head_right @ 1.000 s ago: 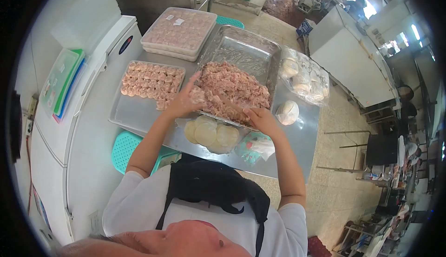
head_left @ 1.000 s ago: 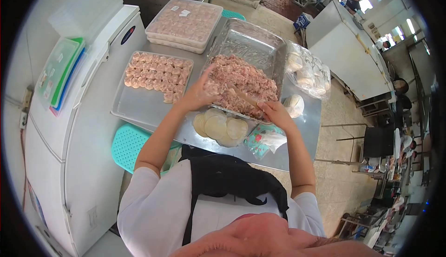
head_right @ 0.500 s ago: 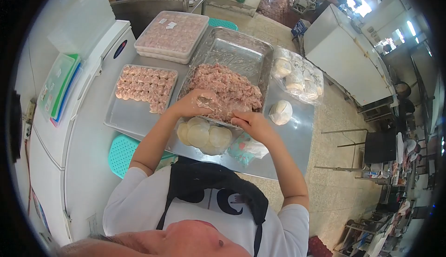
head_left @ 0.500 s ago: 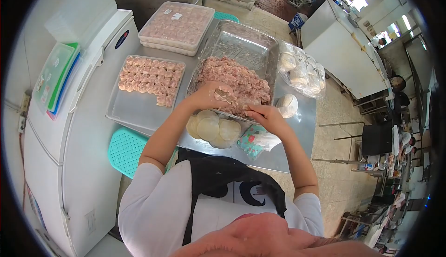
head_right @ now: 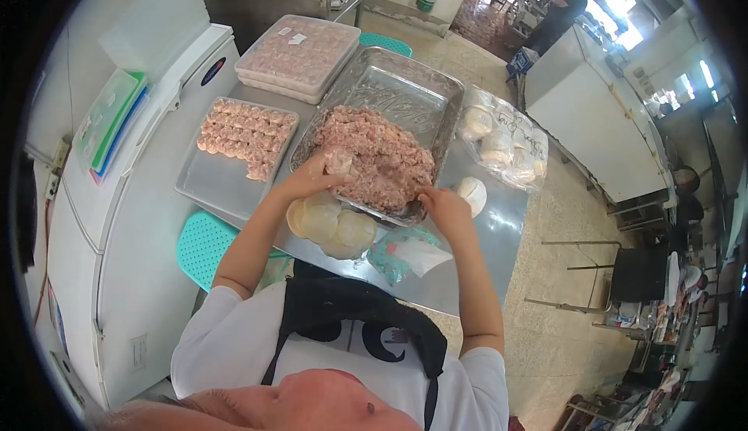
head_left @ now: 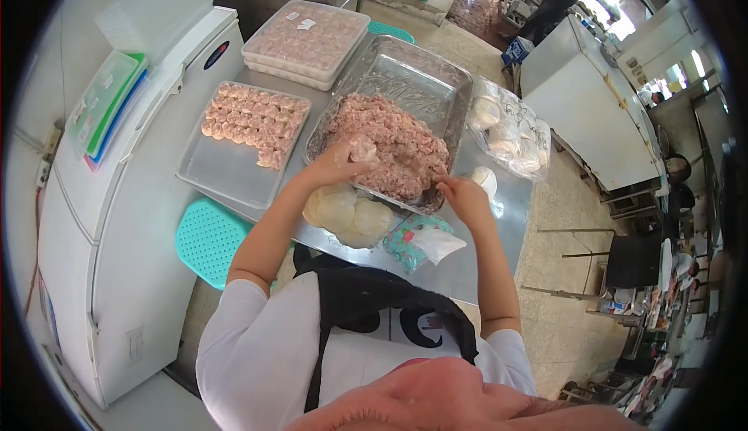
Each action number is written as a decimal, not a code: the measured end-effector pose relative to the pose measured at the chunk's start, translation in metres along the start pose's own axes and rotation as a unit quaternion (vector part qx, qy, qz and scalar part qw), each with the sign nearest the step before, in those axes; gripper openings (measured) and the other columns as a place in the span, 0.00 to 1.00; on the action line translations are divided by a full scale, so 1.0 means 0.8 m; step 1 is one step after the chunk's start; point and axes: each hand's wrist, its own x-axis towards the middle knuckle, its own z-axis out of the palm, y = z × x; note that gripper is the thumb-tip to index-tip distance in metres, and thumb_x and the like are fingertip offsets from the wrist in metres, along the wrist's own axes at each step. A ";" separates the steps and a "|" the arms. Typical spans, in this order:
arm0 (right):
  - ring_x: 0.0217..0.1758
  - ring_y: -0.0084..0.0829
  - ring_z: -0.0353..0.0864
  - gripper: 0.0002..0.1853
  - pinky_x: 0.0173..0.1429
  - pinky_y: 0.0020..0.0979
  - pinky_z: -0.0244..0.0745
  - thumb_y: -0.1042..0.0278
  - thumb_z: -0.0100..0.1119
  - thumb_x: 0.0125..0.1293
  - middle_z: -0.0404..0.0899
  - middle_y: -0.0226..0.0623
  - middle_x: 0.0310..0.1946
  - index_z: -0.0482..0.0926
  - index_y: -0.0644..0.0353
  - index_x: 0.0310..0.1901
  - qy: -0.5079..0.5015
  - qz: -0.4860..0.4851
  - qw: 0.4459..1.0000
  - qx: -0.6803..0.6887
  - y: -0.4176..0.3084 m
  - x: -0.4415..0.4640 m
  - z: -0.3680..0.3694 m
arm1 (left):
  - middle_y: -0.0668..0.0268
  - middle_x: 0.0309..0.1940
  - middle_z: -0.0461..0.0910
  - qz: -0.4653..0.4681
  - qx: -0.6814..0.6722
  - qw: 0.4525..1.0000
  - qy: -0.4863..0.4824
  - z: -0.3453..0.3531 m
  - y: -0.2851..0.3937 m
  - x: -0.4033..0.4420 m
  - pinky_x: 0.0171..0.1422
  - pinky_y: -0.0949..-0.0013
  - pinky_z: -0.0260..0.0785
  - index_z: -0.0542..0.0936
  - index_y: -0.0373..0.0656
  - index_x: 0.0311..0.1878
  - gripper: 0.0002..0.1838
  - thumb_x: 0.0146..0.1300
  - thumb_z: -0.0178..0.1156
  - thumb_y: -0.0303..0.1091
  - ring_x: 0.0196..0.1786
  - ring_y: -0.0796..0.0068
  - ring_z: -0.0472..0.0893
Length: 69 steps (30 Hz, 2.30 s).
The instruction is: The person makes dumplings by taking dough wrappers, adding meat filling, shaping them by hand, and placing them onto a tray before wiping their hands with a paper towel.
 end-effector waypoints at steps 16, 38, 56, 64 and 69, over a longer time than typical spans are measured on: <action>0.39 0.44 0.82 0.15 0.39 0.41 0.76 0.58 0.56 0.68 0.81 0.42 0.36 0.80 0.53 0.52 0.101 -0.148 0.982 0.068 -0.031 -0.011 0.002 | 0.64 0.36 0.82 0.074 0.067 0.992 0.083 0.045 -0.021 0.010 0.49 0.68 0.71 0.79 0.40 0.41 0.18 0.50 0.71 0.38 0.42 0.72 0.79; 0.36 0.46 0.81 0.15 0.38 0.40 0.76 0.58 0.58 0.67 0.80 0.40 0.32 0.81 0.56 0.49 0.086 -0.157 0.984 -0.003 -0.105 -0.050 -0.059 | 0.64 0.37 0.80 0.159 0.147 0.976 0.026 0.008 0.020 -0.045 0.53 0.67 0.70 0.77 0.42 0.39 0.16 0.50 0.71 0.34 0.44 0.70 0.78; 0.42 0.41 0.82 0.16 0.47 0.35 0.74 0.62 0.54 0.70 0.83 0.47 0.39 0.78 0.64 0.51 0.074 -0.039 0.964 0.251 -0.233 -0.017 0.028 | 0.61 0.43 0.79 0.078 0.129 0.975 0.162 -0.212 -0.032 -0.154 0.53 0.66 0.71 0.77 0.39 0.51 0.27 0.49 0.73 0.40 0.48 0.67 0.78; 0.29 0.13 0.68 0.16 0.33 0.18 0.64 0.62 0.57 0.70 0.74 0.21 0.28 0.80 0.63 0.54 0.057 0.166 0.874 0.453 -0.217 -0.065 0.092 | 0.51 0.48 0.78 0.083 0.313 0.912 0.253 -0.267 -0.162 -0.170 0.55 0.56 0.70 0.72 0.43 0.61 0.33 0.49 0.69 0.34 0.50 0.47 0.77; 0.27 0.12 0.65 0.18 0.31 0.17 0.62 0.61 0.57 0.70 0.72 0.20 0.26 0.79 0.61 0.56 0.070 0.199 0.856 0.472 -0.232 -0.070 0.088 | 0.49 0.59 0.73 0.017 0.300 0.928 0.219 -0.231 -0.145 -0.162 0.60 0.57 0.69 0.62 0.45 0.70 0.43 0.49 0.70 0.32 0.58 0.45 0.74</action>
